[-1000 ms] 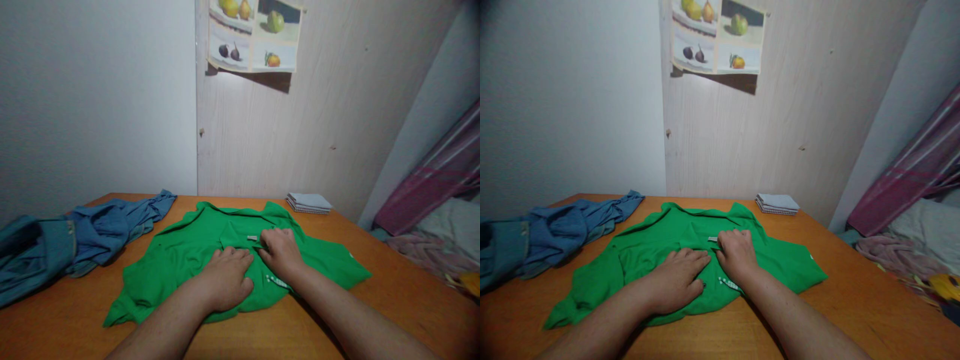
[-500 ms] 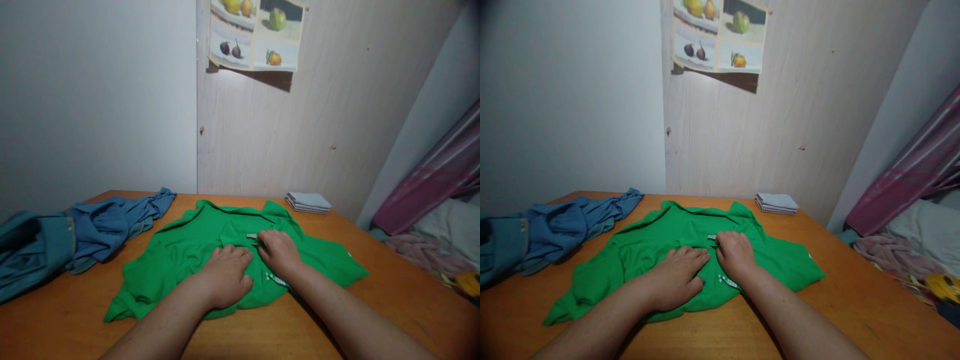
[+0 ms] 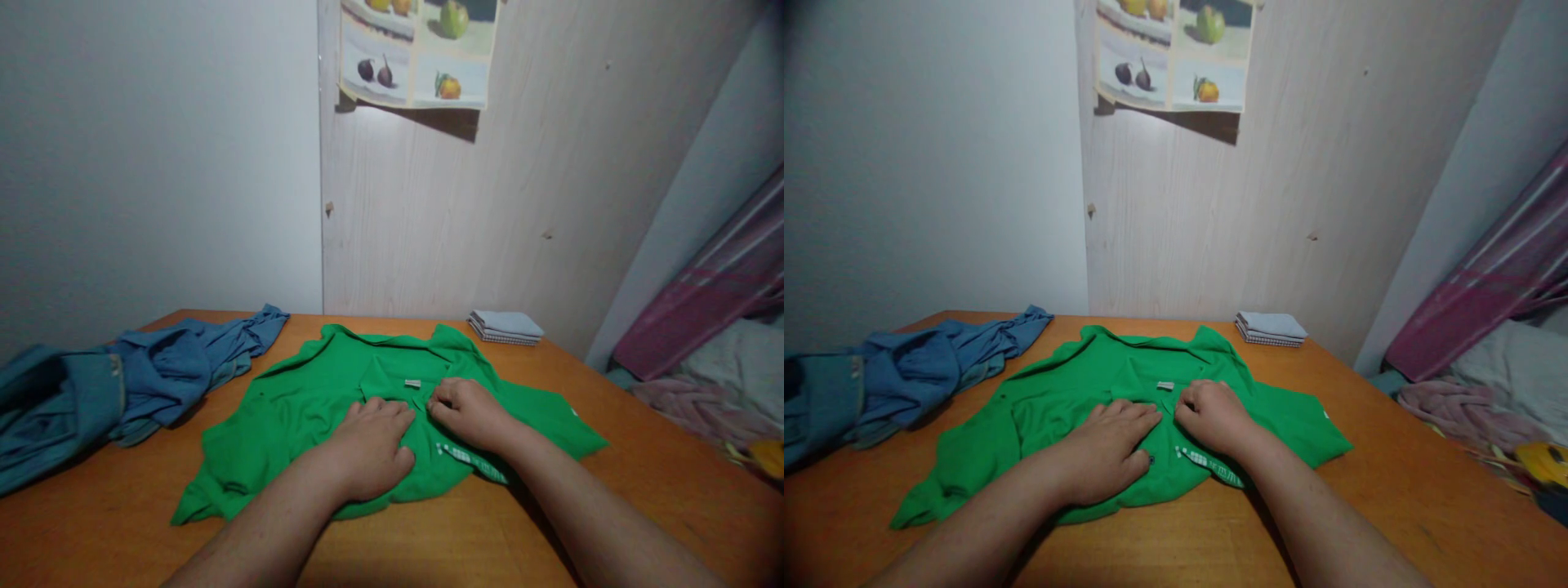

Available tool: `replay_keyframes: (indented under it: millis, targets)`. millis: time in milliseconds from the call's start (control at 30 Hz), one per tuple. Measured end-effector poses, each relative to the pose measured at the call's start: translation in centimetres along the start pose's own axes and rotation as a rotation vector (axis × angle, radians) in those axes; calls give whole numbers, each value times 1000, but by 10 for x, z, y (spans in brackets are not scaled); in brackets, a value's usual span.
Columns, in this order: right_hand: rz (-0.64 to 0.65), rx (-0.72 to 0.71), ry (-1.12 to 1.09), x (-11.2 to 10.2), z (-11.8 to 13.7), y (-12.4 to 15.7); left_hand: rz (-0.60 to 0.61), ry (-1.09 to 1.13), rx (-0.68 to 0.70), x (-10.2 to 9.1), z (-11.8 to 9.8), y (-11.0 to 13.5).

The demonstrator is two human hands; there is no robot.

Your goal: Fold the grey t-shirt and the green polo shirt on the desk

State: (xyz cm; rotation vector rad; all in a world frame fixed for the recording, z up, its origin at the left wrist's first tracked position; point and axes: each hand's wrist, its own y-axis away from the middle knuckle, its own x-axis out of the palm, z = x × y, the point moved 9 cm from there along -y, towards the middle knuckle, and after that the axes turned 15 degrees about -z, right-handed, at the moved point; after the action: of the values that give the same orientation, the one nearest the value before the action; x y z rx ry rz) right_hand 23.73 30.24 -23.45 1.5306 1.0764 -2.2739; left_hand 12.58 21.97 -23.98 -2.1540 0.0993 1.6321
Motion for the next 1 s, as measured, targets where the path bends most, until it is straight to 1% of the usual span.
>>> replay_keyframes:
  millis: [133,200,367,433,500,633,700,767,867,1000]
  targets:
    - [-33,120,19,-3,-26,0,-6,-6,2,-1,0,-1]
    - [-73,201,16,-6,-42,0,-18,-9,-1,-2,0,-2]
    - [-259,368,-47,-17,-78,-3,-56,-42,-42,1,5,-7]
    - [-308,395,-56,-19,-87,-2,-78,-59,-33,2,4,-9]
    - [-304,357,-63,-17,-86,-4,-107,-77,-15,2,1,-12]
    - [-173,228,-12,-4,-71,-7,-130,-107,-3,2,-2,-16]
    - [-109,208,33,1,-66,-7,-125,-109,0,3,-3,-17]
    - [-81,209,57,2,-63,-7,-119,-110,-2,3,-3,-17]
    - [-109,235,55,-1,-61,-8,-110,-118,-5,3,-2,-17]
    - [-221,272,-1,-9,-63,-9,-107,-142,3,3,-2,-17]
